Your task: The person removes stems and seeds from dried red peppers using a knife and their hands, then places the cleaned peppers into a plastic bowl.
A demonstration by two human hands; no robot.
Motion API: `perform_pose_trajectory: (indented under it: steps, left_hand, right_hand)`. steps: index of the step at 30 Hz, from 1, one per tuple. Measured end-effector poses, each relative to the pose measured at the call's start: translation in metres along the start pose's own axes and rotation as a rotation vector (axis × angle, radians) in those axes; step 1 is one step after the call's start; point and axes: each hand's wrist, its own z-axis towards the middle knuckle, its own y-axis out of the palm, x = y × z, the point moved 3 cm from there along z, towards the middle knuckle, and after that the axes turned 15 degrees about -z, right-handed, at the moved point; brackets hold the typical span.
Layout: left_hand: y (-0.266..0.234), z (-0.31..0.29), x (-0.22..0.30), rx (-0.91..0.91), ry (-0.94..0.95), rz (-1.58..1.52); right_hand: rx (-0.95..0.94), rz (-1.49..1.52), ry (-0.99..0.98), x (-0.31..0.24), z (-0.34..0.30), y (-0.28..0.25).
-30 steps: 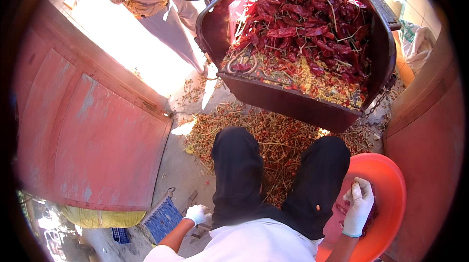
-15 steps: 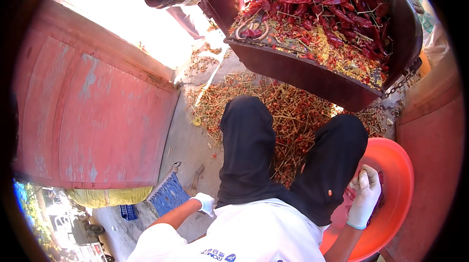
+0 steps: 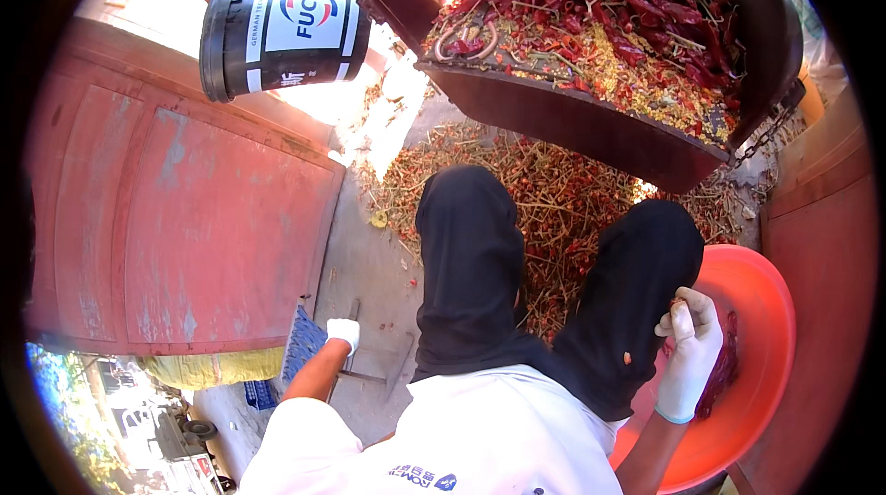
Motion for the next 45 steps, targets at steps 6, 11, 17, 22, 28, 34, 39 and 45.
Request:
perform_pose_trajectory:
  steps: [6, 11, 17, 22, 28, 34, 39, 45]
  left_hand:
    - [0.014, 0.041, 0.078, 0.187, 0.105, -1.173]
    - [0.017, 0.052, 0.093, -0.013, -0.171, -1.959]
    - [0.011, 0.045, 0.058, 0.064, -0.236, -2.154]
    - [-0.025, 0.04, 0.088, 0.056, 0.03, -2.29]
    - [-0.11, 0.001, 0.111, 0.209, 0.393, -2.451]
    - [-0.259, -0.107, 0.18, 0.631, 0.831, -2.053]
    - [-0.297, -0.163, 0.27, 0.404, 1.033, -1.86]
    - [-0.309, -0.209, 0.371, 0.109, 1.343, -1.456]
  right_hand:
    - [0.005, -0.019, 0.021, 0.013, 0.003, -0.002]
    - [-0.011, -0.084, 0.028, 0.011, 0.003, 0.001]
    - [-0.009, 0.013, 0.044, 0.012, 0.004, 0.003]
    - [0.141, 0.004, 0.041, 0.012, -0.001, -0.014]
    - [0.208, 0.054, 0.082, 0.02, -0.003, -0.048]
    - [0.233, 0.116, 0.079, 0.014, -0.017, -0.049]
    - [0.201, 0.176, 0.053, -0.001, -0.026, -0.04]
    - [0.182, 0.079, 0.013, -0.011, -0.036, -0.029]
